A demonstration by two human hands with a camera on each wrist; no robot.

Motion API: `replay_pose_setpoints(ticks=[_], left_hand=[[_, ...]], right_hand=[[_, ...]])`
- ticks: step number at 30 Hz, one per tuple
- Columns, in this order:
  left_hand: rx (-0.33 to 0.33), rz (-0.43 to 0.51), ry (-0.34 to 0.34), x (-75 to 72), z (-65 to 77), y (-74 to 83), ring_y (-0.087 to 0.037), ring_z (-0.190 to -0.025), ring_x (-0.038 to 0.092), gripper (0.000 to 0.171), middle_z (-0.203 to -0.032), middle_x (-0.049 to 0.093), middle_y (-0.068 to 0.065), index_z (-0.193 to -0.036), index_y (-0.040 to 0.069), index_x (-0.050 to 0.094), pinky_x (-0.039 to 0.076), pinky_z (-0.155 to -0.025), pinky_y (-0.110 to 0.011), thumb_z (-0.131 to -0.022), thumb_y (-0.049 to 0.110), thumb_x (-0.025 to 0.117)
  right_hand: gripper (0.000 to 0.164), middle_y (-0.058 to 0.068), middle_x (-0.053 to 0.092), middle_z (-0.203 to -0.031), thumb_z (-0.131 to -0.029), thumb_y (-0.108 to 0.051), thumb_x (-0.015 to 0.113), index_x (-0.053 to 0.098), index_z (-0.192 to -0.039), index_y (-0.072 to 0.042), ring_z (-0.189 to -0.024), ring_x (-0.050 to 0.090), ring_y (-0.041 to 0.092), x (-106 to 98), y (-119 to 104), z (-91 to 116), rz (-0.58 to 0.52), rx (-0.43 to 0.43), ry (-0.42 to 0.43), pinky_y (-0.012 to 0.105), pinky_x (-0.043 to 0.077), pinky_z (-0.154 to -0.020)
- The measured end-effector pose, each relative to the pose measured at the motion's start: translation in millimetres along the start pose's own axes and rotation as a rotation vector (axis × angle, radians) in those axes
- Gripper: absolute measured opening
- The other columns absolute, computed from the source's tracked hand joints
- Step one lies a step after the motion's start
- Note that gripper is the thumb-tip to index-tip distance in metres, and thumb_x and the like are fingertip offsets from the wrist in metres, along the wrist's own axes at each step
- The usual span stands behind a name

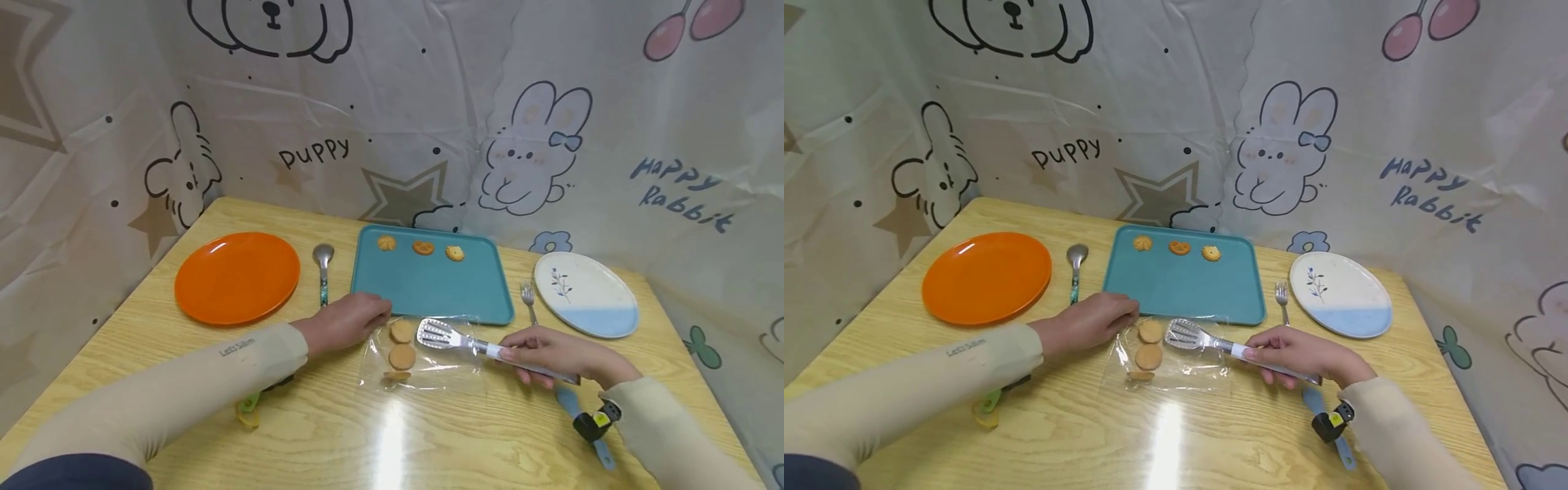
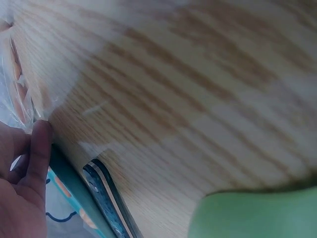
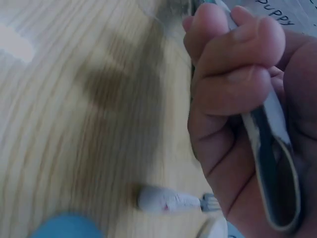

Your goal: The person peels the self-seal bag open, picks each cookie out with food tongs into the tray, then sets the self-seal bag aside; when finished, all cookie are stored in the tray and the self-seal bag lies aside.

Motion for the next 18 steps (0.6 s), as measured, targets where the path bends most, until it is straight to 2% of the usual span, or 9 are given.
replay_pose_setpoints(ticks=[8,12,15,18], left_hand=[[0.012,0.0,0.005,-0.3,-1.2,1.0,-0.009,-0.074,0.054,0.009,-0.082,0.063,0.004,-0.091,0.013,0.062,0.05,-0.07,-0.022,-0.097,0.011,0.056],[0.02,-0.001,0.008,0.7,-0.4,0.6,-0.009,-0.074,0.054,0.009,-0.082,0.062,0.003,-0.091,0.014,0.061,0.05,-0.07,-0.022,-0.098,0.011,0.056],[0.02,0.002,0.011,0.8,-0.3,0.7,-0.009,-0.074,0.054,0.009,-0.082,0.062,0.004,-0.09,0.014,0.061,0.05,-0.07,-0.022,-0.097,0.011,0.056],[0.022,0.007,0.012,0.7,-0.9,1.4,-0.008,-0.074,0.054,0.009,-0.082,0.062,0.004,-0.089,0.013,0.061,0.05,-0.07,-0.022,-0.097,0.011,0.056]], right_hand=[[0.031,0.03,0.058,-0.074,-0.105,-0.025,0.042,0.062,-0.113,-0.003,-0.04,0.046,0.018,2.9,2.5,-18.4,-0.007,-0.013,-0.033,0.044,0.045,-0.04],[0.032,0.015,0.062,-0.071,-0.105,-0.025,0.041,0.061,-0.115,-0.002,-0.04,0.046,0.013,3.4,4.0,-20.5,-0.045,0.001,-0.052,0.046,0.043,-0.04],[0.032,0.004,0.062,-0.072,-0.105,-0.023,0.04,0.06,-0.114,0.001,-0.041,0.047,0.01,3.5,4.8,-21.4,-0.068,-0.005,-0.067,0.041,0.044,-0.04],[0.032,0.004,0.061,-0.071,-0.105,-0.022,0.04,0.059,-0.111,0.002,-0.042,0.048,0.006,4.4,7.0,-21.8,-0.084,-0.015,-0.086,0.033,0.045,-0.041]])
Point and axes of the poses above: each hand's wrist, its own z-axis away from the middle knuckle, its own x-axis out of the palm, y = z × x, the point moved 5 cm from there along -z, towards the middle knuckle
